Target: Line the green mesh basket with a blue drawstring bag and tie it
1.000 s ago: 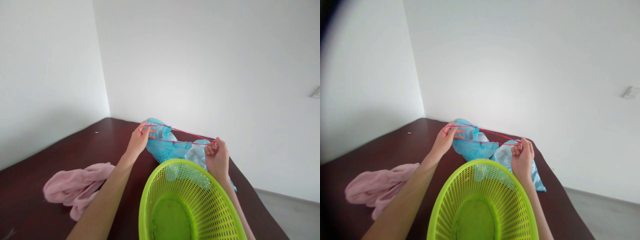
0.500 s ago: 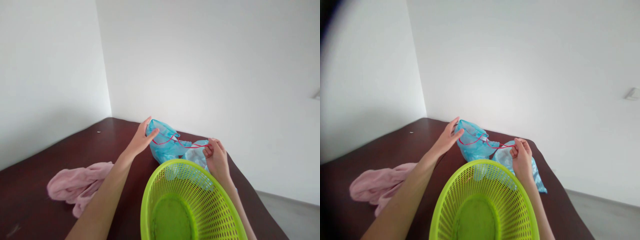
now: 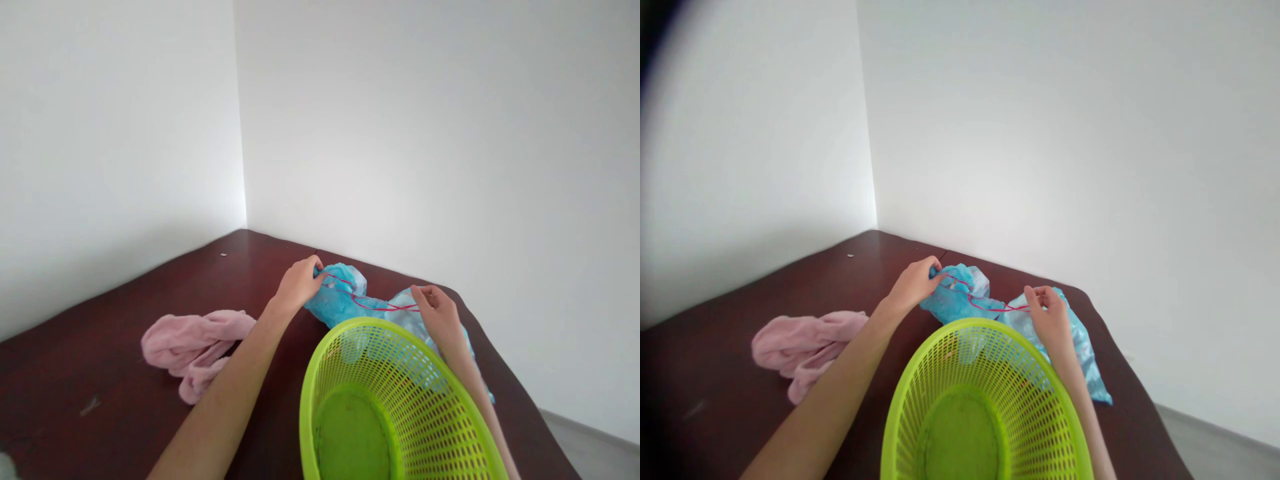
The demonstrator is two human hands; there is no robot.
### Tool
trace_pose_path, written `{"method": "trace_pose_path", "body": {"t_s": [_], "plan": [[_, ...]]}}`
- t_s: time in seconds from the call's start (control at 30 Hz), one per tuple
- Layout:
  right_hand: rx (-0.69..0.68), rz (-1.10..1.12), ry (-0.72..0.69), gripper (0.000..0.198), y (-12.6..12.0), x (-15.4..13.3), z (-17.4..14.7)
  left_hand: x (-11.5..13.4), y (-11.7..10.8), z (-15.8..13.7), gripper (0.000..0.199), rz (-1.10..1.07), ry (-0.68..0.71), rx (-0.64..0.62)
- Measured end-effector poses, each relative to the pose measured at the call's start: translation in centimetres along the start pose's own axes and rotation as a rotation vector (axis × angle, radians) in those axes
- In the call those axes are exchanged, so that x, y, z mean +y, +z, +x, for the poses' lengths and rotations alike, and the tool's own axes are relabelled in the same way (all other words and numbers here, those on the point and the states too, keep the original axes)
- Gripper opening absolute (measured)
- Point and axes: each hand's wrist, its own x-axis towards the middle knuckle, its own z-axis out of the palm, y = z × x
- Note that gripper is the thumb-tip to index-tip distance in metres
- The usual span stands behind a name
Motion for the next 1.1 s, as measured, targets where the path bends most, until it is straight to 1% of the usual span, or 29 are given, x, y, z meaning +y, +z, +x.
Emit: {"method": "trace_pose_path", "body": {"t_s": [0.07, 0.1, 0.17, 0.2, 0.27, 0.33, 0.4, 0.43, 0.47, 0.5, 0.53, 0.6, 0.67, 0.7, 0.73, 0.8, 0.87, 0.97, 1.03, 1.1], "plan": [[-0.013, -0.318, -0.058, 0.048, -0.5, 1.2, 0.3, -0.8, -1.3, 0.1, 0.011, -0.032, -0.012, -0.012], [-0.049, -0.42, -0.064, 0.046, -0.7, 1.8, 0.5, -1.2, -2.0, 0.1, 0.009, -0.03, -0.014, -0.012], [-0.116, -0.494, -0.061, 0.044, -1.2, 2.8, 0.8, -1.8, -3.1, 0.2, 0.01, -0.007, -0.016, 0.005], [-0.124, -0.497, -0.056, 0.042, -1.3, 3.2, 1.0, -2.0, -3.5, 0.2, 0.012, 0.0, -0.018, 0.021], [-0.091, -0.483, -0.058, 0.037, -1.3, 3.7, 1.2, -1.9, -4.1, 0.2, 0.016, -0.027, 0.024, 0.045], [-0.036, -0.446, -0.107, 0.029, -1.0, 3.9, 1.2, -1.4, -4.4, 0.1, 0.03, -0.094, 0.143, 0.026], [0.006, -0.378, -0.183, 0.026, -0.3, 3.6, 1.1, -0.4, -4.4, -0.2, 0.045, -0.171, 0.263, -0.064], [0.004, -0.334, -0.213, 0.031, 0.2, 3.3, 0.9, 0.3, -4.2, -0.4, 0.047, -0.205, 0.296, -0.124], [-0.023, -0.293, -0.24, 0.036, 0.7, 2.9, 0.7, 0.9, -4.0, -0.5, 0.045, -0.235, 0.303, -0.179], [-0.079, -0.257, -0.268, 0.039, 1.2, 2.5, 0.4, 1.6, -3.6, -0.6, 0.04, -0.263, 0.294, -0.22], [-0.154, -0.227, -0.295, 0.037, 1.8, 2.0, 0.1, 2.2, -3.1, -0.7, 0.035, -0.292, 0.277, -0.241], [-0.315, -0.185, -0.339, 0.031, 2.8, 1.2, -0.6, 3.4, -2.1, -0.7, 0.031, -0.352, 0.243, -0.231], [-0.423, -0.157, -0.325, 0.031, 3.7, 0.7, -1.1, 4.1, -1.1, -0.5, 0.031, -0.438, 0.205, -0.191], [-0.451, -0.15, -0.299, 0.033, 4.0, 0.6, -1.4, 4.4, -0.6, -0.4, 0.03, -0.486, 0.187, -0.173], [-0.469, -0.15, -0.273, 0.035, 4.4, 0.7, -1.5, 4.5, -0.3, -0.2, 0.03, -0.529, 0.172, -0.164], [-0.475, -0.149, -0.245, 0.027, 4.9, 1.0, -1.7, 4.5, 0.1, -0.1, 0.028, -0.592, 0.171, -0.185], [-0.452, -0.125, -0.238, 0.018, 5.4, 1.3, -1.8, 4.4, 0.2, -0.2, 0.028, -0.624, 0.224, -0.272], [-0.439, -0.027, -0.216, 0.011, 5.8, 1.3, -2.0, 4.7, 0.0, -0.9, 0.033, -0.607, 0.321, -0.451], [-0.448, 0.036, -0.201, 0.01, 6.2, 1.1, -2.2, 5.2, 0.1, -1.6, 0.038, -0.553, 0.354, -0.509], [-0.463, 0.064, -0.192, 0.013, 6.5, 1.0, -2.4, 5.9, 0.4, -2.2, 0.05, -0.465, 0.373, -0.515]]}}
